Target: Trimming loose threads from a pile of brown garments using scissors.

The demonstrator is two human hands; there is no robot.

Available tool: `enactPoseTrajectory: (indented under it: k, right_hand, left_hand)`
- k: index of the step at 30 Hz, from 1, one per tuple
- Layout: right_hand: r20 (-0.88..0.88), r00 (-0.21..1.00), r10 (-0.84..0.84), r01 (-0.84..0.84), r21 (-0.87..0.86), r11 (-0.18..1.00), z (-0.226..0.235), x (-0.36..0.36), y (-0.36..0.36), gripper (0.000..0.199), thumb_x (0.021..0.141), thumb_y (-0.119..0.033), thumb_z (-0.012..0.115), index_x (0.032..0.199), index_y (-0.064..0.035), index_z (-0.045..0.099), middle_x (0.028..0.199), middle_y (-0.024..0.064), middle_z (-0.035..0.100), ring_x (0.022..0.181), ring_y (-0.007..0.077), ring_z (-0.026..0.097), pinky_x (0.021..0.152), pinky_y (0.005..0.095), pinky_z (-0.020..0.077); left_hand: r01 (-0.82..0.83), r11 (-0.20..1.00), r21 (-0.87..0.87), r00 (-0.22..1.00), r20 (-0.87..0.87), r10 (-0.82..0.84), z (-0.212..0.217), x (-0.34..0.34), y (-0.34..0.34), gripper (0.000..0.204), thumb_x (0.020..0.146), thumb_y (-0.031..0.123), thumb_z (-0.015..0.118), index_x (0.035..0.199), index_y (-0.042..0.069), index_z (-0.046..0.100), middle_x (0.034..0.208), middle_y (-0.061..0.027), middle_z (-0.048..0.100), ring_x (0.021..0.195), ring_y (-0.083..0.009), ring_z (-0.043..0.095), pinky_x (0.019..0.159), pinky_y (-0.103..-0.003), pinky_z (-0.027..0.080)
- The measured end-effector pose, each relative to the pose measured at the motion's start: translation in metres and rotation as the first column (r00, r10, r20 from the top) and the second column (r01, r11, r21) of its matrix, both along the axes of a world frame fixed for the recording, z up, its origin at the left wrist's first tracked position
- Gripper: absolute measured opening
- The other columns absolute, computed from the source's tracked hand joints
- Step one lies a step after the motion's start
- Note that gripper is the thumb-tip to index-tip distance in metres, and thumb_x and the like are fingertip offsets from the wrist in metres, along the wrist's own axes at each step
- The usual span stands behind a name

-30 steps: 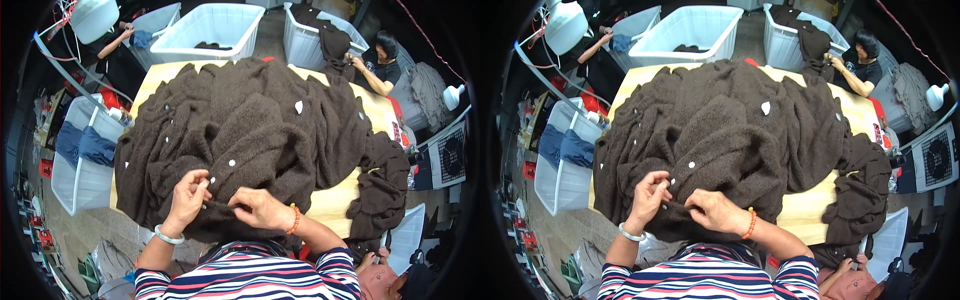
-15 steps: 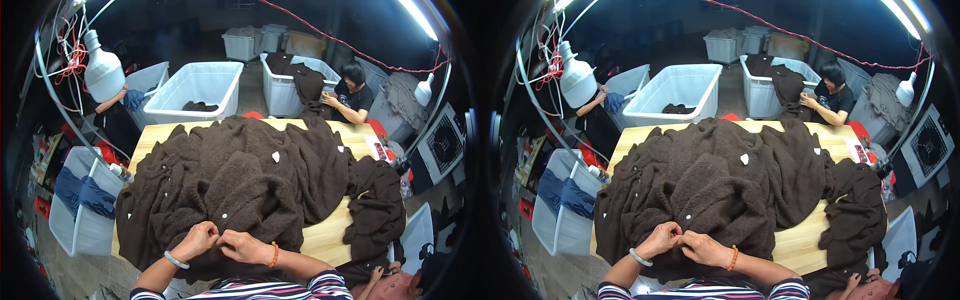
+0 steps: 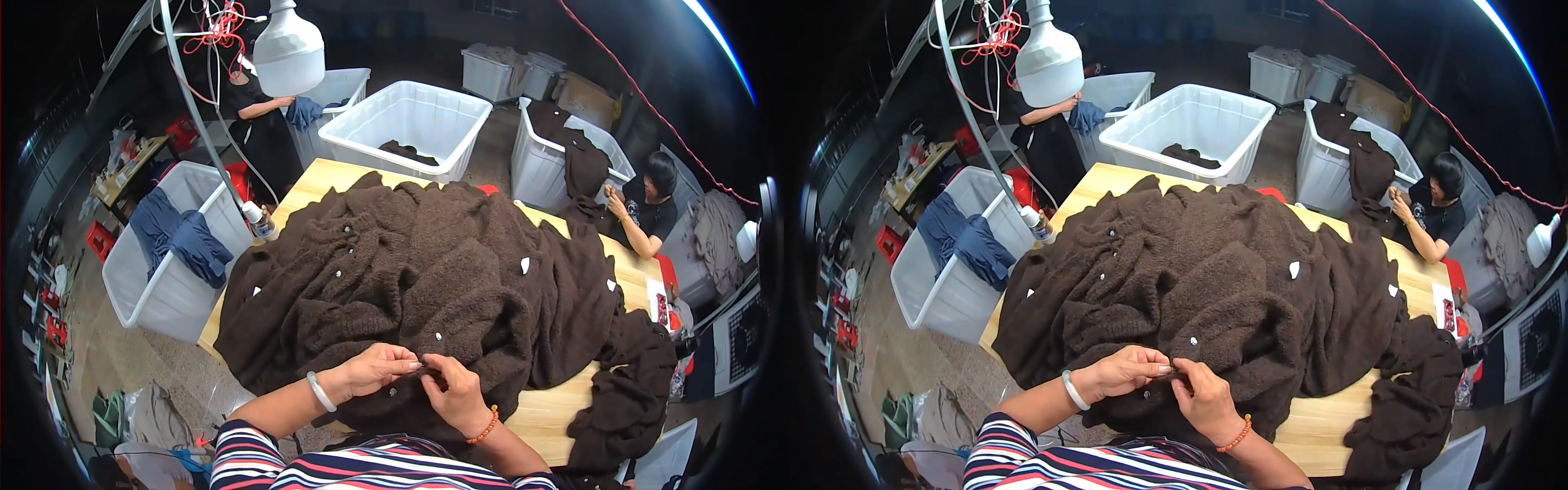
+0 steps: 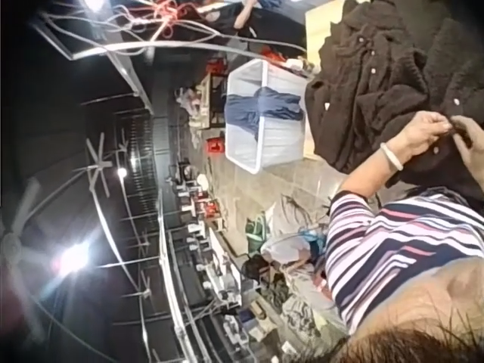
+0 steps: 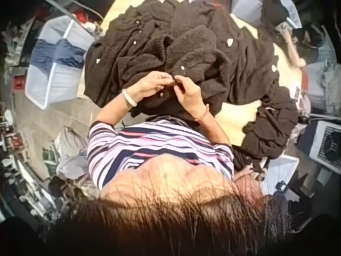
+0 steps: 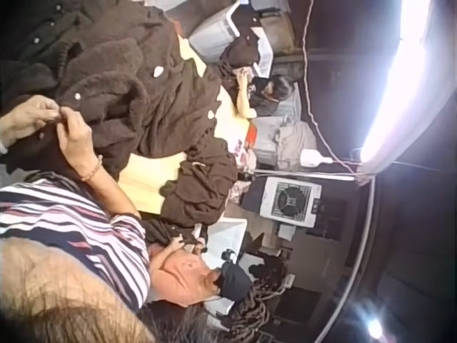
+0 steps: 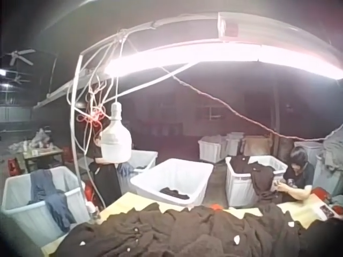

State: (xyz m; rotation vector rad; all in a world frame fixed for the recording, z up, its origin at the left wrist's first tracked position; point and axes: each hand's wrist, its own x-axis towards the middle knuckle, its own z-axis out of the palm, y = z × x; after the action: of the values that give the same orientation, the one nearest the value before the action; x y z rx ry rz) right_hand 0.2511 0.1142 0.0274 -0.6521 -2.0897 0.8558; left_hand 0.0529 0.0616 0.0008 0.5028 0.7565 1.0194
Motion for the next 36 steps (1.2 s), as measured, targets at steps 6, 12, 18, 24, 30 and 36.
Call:
enactPoseTrajectory:
  k: [6, 12, 18, 24, 30, 36]
  right_hand:
    - [0.093, 0.993, 0.071, -0.068, -0.034, 0.997, -0.006, 0.003, 0.007, 0.026, 0.078, -0.001, 0.070, 0.104, 0.0006, 0.063, 0.082, 0.0143, 0.063, 0.069, 0.0296, 0.065, 0.060, 0.0370, 0.0539]
    - [0.121, 0.989, 0.081, -0.074, -0.062, 0.995, -0.007, 0.008, 0.014, 0.023, 0.079, -0.004, 0.070, 0.101, 0.0003, 0.065, 0.081, 0.0145, 0.063, 0.068, 0.0302, 0.065, 0.060, 0.0371, 0.0540]
    - [0.102, 0.972, 0.209, -0.198, -0.111, 0.974, -0.020, 0.010, 0.015, 0.021, 0.082, -0.009, 0.070, 0.101, -0.0002, 0.068, 0.084, 0.0151, 0.066, 0.077, 0.0312, 0.066, 0.068, 0.0384, 0.0539]
    - [0.154, 0.925, 0.348, -0.304, -0.253, 0.919, -0.023, 0.009, 0.009, 0.019, 0.085, -0.003, 0.059, 0.103, 0.0034, 0.062, 0.094, 0.0207, 0.060, 0.092, 0.0400, 0.062, 0.081, 0.0441, 0.0502]
    - [0.070, 0.978, 0.196, -0.194, -0.035, 0.980, -0.034, 0.010, 0.015, 0.019, 0.081, 0.005, 0.063, 0.099, 0.0011, 0.061, 0.091, 0.0168, 0.057, 0.085, 0.0350, 0.060, 0.073, 0.0399, 0.0505]
    - [-0.035, 0.942, 0.335, -0.331, -0.272, 0.904, -0.015, 0.020, 0.031, 0.010, 0.083, -0.001, 0.066, 0.093, 0.0014, 0.064, 0.079, 0.0135, 0.058, 0.071, 0.0267, 0.059, 0.064, 0.0342, 0.0469]
  left_hand:
    - [-0.061, 0.992, 0.114, 0.955, -0.281, 0.091, 0.007, 0.008, -0.004, 0.020, 0.095, 0.012, 0.065, 0.111, -0.001, 0.062, 0.099, -0.0021, 0.066, 0.087, -0.0054, 0.060, 0.073, -0.020, 0.050]
    - [0.258, 0.793, 0.552, 0.391, -0.810, 0.437, 0.030, 0.018, -0.013, 0.026, 0.083, 0.001, 0.068, 0.109, -0.002, 0.064, 0.094, -0.0126, 0.067, 0.087, -0.0239, 0.067, 0.076, -0.031, 0.053]
    - [0.245, 0.776, 0.581, 0.311, -0.806, 0.504, 0.022, 0.022, -0.015, 0.013, 0.080, -0.001, 0.065, 0.092, -0.002, 0.068, 0.085, -0.0144, 0.066, 0.080, -0.0290, 0.066, 0.069, -0.034, 0.052]
    - [0.225, 0.857, 0.464, 0.313, -0.867, 0.387, 0.032, 0.019, -0.022, 0.010, 0.080, -0.002, 0.062, 0.089, -0.003, 0.067, 0.080, -0.0137, 0.064, 0.073, -0.0262, 0.065, 0.067, -0.032, 0.050]
    - [0.279, 0.776, 0.566, 0.290, -0.820, 0.494, 0.022, 0.022, -0.004, 0.008, 0.084, -0.004, 0.060, 0.089, -0.001, 0.064, 0.083, -0.0149, 0.064, 0.075, -0.0297, 0.064, 0.068, -0.035, 0.050]
    - [0.206, 0.864, 0.459, 0.498, -0.809, 0.312, 0.027, 0.015, -0.001, 0.006, 0.085, -0.001, 0.064, 0.090, -0.002, 0.065, 0.085, -0.0087, 0.064, 0.078, -0.0178, 0.062, 0.072, -0.027, 0.048]
